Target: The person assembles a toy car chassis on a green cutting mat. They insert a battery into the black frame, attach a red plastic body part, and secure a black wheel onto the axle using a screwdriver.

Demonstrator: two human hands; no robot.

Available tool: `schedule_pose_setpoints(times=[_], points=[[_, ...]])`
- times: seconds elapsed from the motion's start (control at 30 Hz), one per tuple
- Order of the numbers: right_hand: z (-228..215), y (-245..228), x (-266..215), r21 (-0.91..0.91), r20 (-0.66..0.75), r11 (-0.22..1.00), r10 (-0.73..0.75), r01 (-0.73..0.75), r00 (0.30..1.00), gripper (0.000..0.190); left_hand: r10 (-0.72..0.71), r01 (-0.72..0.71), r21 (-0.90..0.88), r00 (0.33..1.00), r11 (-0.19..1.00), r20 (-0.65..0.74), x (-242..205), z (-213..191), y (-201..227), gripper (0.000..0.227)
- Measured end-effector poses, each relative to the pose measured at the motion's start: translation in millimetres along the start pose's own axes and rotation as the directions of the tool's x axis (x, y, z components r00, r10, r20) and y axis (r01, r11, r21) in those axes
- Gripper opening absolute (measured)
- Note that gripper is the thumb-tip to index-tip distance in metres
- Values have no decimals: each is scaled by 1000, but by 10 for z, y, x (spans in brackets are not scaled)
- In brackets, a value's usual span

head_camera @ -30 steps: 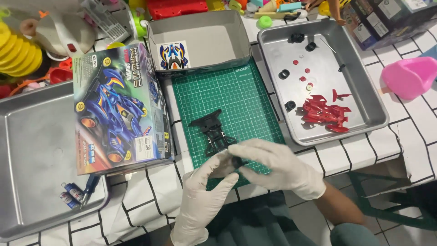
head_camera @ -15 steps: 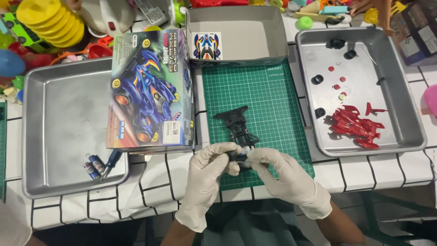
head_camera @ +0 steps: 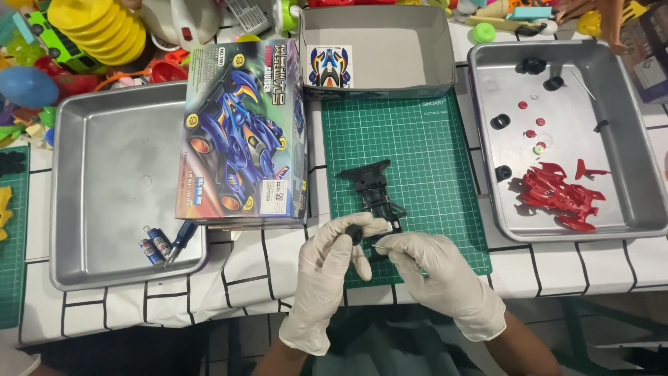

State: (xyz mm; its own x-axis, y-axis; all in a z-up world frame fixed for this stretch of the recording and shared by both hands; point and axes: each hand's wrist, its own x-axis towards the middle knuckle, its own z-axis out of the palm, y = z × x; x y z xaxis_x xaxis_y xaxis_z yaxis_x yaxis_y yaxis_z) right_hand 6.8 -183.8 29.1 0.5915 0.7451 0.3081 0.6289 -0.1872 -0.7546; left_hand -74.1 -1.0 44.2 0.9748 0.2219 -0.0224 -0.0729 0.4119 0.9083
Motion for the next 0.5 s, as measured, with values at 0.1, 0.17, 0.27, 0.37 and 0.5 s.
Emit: schedule_pose_setpoints(times=[0.1,0.17,0.27,0.37,0.5], points=[[26,39,1,-94,-7,984,-151,150,988,17,33,-31,65,999,997,-32,-45,69,12,40],[67,95,-45,-91,-40,976,-200,196,979,29,11,-9,46,999,999,-45,-67,109,3,43],[134,175,-91,-117,-107,954,-289,277,951,51,19,-18,12,999,1000,-44,-117,131,-68,47],[151,205,-115,-187,-139,929,-348,321,927,59,75,-75,4,997,997,-24,-136,163,-75,45],[160,208,-102,-162,-162,912,-401,377,902,43,89,-90,-8,994,996,-58,-154,232,-29,44]])
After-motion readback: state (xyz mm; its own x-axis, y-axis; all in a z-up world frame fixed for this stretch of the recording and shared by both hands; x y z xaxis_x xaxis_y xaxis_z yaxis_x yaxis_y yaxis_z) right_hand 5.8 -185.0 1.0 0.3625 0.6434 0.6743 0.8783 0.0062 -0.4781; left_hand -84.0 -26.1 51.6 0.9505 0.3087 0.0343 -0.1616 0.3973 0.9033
